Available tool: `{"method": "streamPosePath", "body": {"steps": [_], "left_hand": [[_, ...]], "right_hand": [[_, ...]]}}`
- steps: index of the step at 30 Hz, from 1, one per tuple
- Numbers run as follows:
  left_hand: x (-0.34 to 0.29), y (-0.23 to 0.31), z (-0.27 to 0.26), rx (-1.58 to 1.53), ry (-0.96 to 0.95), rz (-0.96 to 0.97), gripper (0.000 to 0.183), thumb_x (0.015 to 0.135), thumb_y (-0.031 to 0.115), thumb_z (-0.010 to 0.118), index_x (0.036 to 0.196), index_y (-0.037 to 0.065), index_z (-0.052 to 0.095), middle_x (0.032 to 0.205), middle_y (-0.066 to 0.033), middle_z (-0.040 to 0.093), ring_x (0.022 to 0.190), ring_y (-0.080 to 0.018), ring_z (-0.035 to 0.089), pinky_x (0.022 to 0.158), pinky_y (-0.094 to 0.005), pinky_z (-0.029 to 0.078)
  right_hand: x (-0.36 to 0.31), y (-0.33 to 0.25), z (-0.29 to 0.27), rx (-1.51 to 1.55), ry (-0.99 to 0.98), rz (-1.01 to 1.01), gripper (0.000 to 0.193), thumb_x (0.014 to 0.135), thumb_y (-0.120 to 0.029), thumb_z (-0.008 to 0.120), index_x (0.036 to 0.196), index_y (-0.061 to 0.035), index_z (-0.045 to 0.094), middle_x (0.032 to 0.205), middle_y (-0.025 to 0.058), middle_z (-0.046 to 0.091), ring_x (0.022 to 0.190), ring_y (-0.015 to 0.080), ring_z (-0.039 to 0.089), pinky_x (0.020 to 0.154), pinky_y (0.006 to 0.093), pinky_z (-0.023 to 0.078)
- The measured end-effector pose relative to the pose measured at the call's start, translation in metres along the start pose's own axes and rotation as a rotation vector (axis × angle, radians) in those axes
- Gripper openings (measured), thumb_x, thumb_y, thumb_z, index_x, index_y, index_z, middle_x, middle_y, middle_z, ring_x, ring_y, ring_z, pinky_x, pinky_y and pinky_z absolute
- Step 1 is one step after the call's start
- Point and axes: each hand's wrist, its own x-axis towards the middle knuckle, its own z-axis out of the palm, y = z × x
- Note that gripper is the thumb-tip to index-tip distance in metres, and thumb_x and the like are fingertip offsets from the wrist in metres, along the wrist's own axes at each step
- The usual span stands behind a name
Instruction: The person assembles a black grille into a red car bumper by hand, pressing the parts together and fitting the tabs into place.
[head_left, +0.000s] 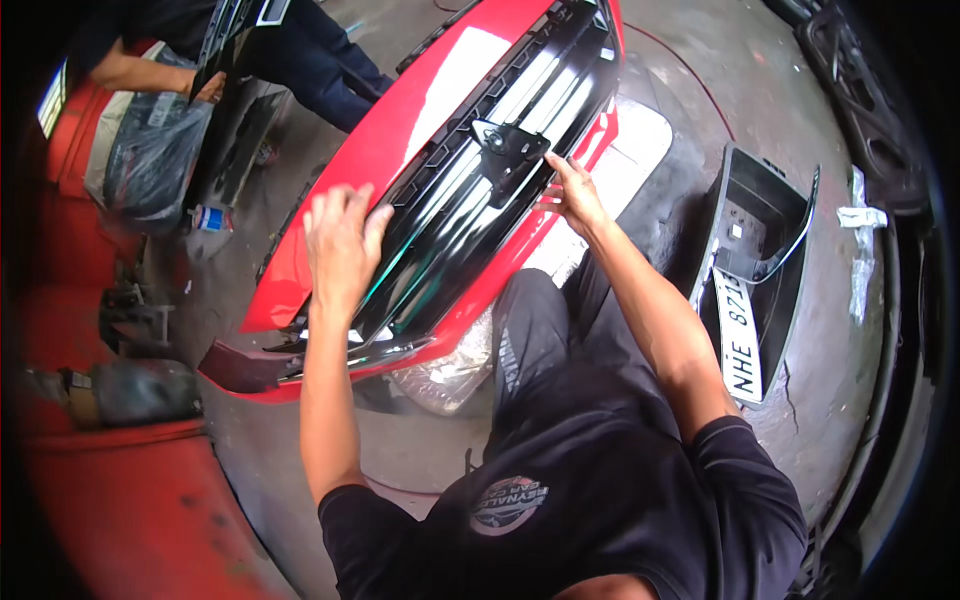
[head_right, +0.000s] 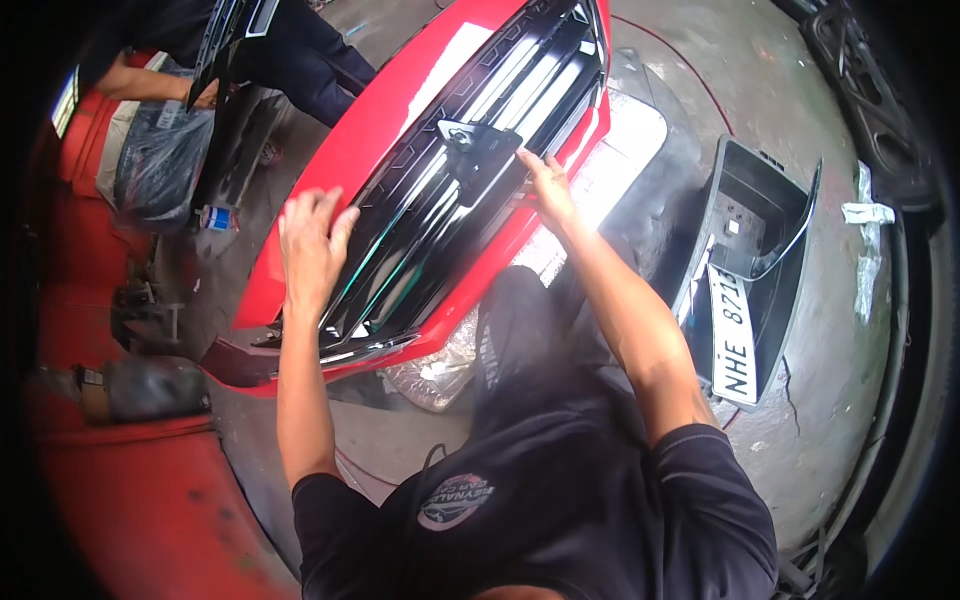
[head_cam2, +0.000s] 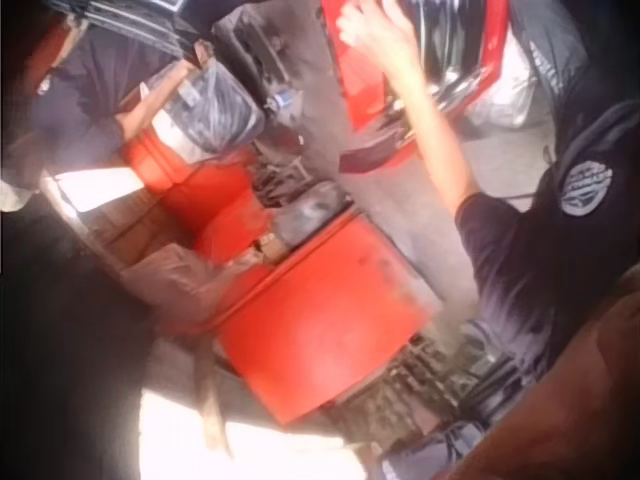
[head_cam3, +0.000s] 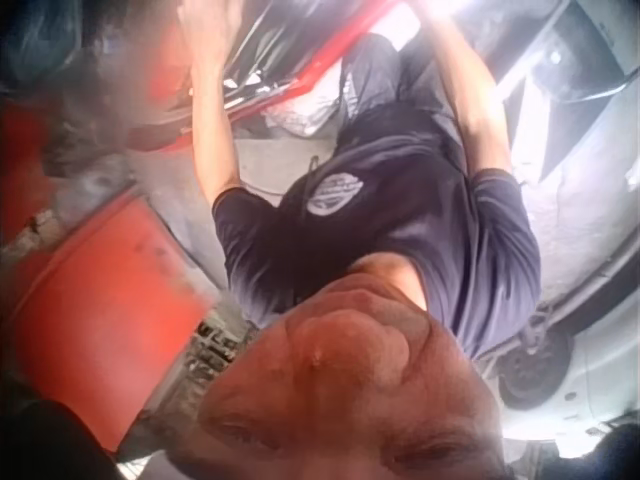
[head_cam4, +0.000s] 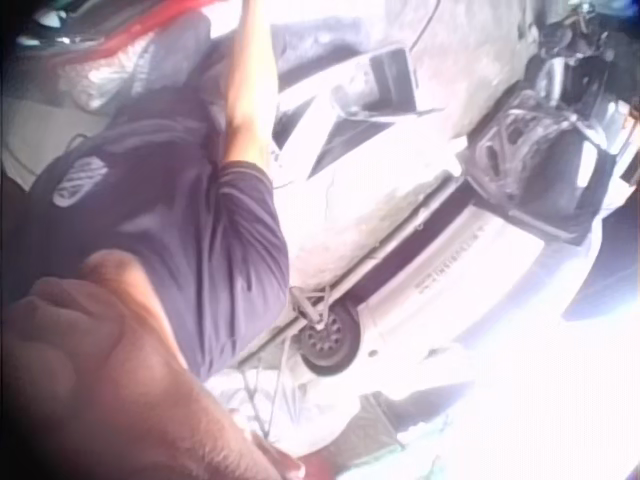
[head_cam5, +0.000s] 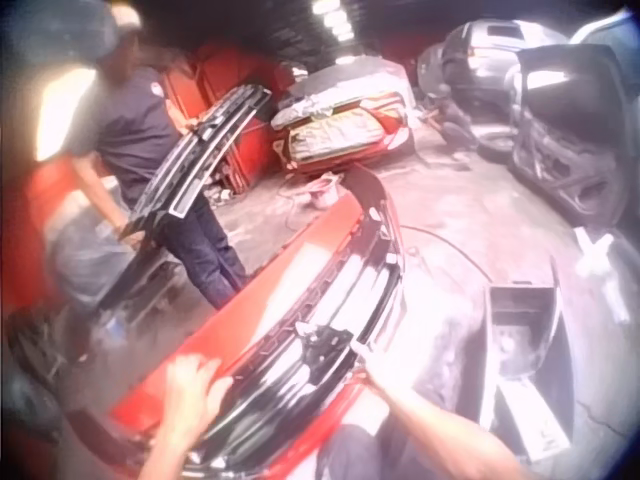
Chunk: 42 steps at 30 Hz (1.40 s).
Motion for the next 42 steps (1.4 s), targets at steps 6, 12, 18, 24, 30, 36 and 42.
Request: {"method": "streamPosePath", "body": {"steps": [6,12,18,24,30,36,42], "left_hand": [[-0.035,0.003,0.002,-0.252,-0.024,-0.302,0.035,0.094,0.017,0.073,0.123,-0.003,0.071,0.1,-0.0209,0.068,0.094,-0.0413,0.066,0.085,-0.0472,0.051],[-0.059,0.005,0.028,-0.272,0.186,-0.286,0.033,0.086,0.008,0.078,0.118,0.001,0.072,0.105,-0.015,0.067,0.095,-0.0347,0.064,0.087,-0.0475,0.05],[-0.083,-0.01,0.016,-0.238,0.129,-0.18,0.032,0.091,0.012,0.075,0.121,0.001,0.07,0.118,-0.017,0.066,0.106,-0.036,0.063,0.098,-0.0503,0.049],[-0.175,-0.041,-0.006,0.168,0.545,-0.702,0.037,0.109,0.016,0.057,0.136,-0.009,0.058,0.135,-0.0245,0.061,0.121,-0.0378,0.063,0.104,-0.0493,0.052],[-0.201,-0.033,0.022,-0.396,0.784,-1.06,0.045,0.109,0.008,0.047,0.152,-0.007,0.043,0.138,-0.0213,0.058,0.12,-0.0263,0.062,0.097,-0.037,0.054],[-0.189,-0.046,0.012,-0.502,0.77,-1.178,0.051,0.107,0.012,0.061,0.154,0.002,0.046,0.115,-0.0103,0.062,0.105,-0.0199,0.064,0.087,-0.0308,0.054],[-0.184,-0.043,-0.002,-0.588,0.724,-1.192,0.059,0.103,0.009,0.065,0.157,0.006,0.042,0.111,-0.0095,0.06,0.094,-0.0162,0.061,0.071,-0.0273,0.049]], "right_hand": [[0.011,0.002,-0.009,0.002,-0.021,0.045,0.096,0.093,-0.047,0.075,0.16,0.0015,0.026,0.144,0.0331,0.04,0.121,0.0432,0.057,0.09,0.0555,0.061],[-0.014,-0.019,0.015,0.026,0.014,0.082,0.038,0.105,-0.041,0.063,0.129,-0.0125,0.059,0.102,0.0094,0.066,0.097,0.0263,0.069,0.085,0.0507,0.063],[-0.018,-0.023,0.008,0.057,-0.031,0.102,0.029,0.104,-0.037,0.061,0.116,-0.0113,0.068,0.114,0.0104,0.072,0.108,0.0278,0.069,0.085,0.0472,0.062],[-0.028,-0.025,0.013,0.009,0.124,0.099,0.032,0.101,-0.04,0.064,0.118,-0.0126,0.065,0.106,0.0005,0.068,0.095,0.0183,0.068,0.076,0.0378,0.057],[-0.026,-0.029,0.009,-0.033,0.028,0.121,0.037,0.104,-0.041,0.061,0.123,-0.009,0.064,0.113,0.0076,0.068,0.103,0.0266,0.067,0.087,0.0455,0.056],[-0.025,-0.034,0.016,-0.112,-0.008,0.097,0.045,0.105,-0.042,0.06,0.131,-0.0051,0.057,0.126,0.015,0.064,0.118,0.031,0.063,0.097,0.0499,0.056],[-0.011,-0.025,0.015,-0.108,0.01,0.069,0.036,0.108,-0.036,0.058,0.127,-0.0062,0.062,0.119,0.0134,0.07,0.107,0.0271,0.07,0.091,0.05,0.062]]}}
